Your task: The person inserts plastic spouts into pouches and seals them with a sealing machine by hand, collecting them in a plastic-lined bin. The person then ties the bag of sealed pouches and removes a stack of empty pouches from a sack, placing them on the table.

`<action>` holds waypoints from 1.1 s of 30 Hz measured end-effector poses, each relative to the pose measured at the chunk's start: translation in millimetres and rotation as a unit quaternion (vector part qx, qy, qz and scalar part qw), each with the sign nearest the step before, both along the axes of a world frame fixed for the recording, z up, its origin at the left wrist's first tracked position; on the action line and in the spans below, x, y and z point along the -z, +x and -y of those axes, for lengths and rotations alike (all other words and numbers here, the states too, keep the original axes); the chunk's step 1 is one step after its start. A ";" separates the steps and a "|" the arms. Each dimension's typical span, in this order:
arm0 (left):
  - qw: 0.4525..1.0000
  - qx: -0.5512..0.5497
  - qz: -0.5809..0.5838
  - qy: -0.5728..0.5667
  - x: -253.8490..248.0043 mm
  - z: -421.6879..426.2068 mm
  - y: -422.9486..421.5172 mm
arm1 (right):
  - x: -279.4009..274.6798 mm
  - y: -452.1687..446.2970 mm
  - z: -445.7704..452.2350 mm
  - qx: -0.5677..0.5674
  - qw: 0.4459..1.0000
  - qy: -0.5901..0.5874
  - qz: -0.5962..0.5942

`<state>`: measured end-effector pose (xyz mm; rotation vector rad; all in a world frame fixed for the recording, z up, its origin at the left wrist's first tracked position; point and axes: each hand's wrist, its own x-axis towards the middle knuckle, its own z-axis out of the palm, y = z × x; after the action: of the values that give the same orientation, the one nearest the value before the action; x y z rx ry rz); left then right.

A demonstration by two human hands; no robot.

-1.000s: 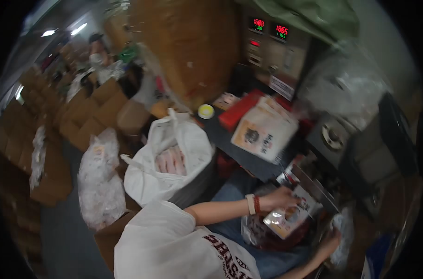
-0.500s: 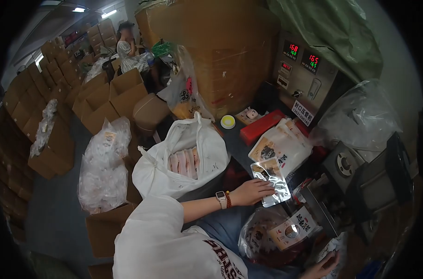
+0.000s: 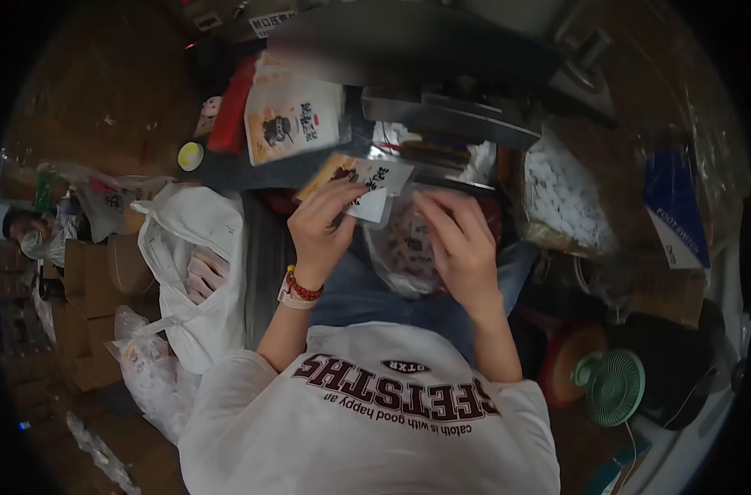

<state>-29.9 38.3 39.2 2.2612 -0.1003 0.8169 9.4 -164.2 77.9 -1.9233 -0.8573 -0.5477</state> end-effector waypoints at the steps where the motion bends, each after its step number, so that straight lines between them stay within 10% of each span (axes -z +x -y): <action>1: 0.998 0.010 0.025 0.058 -5.7 6.1 -0.6 | -1.4 2.7 -1.9 -0.033 0.996 -0.078 0.020; 26: 0.990 0.139 -0.033 0.015 -15.2 28.5 9.9 | -14.9 17.2 29.6 -0.092 0.995 -0.034 -0.014; 33: 0.890 0.189 -0.311 -0.274 32.3 42.6 20.5 | 16.7 32.3 27.9 0.000 0.980 0.004 -0.197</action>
<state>-9.5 -4.2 6.9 1.7697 -0.0050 -0.1110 41.7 -192.0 61.2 -1.9344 -0.5976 -0.1573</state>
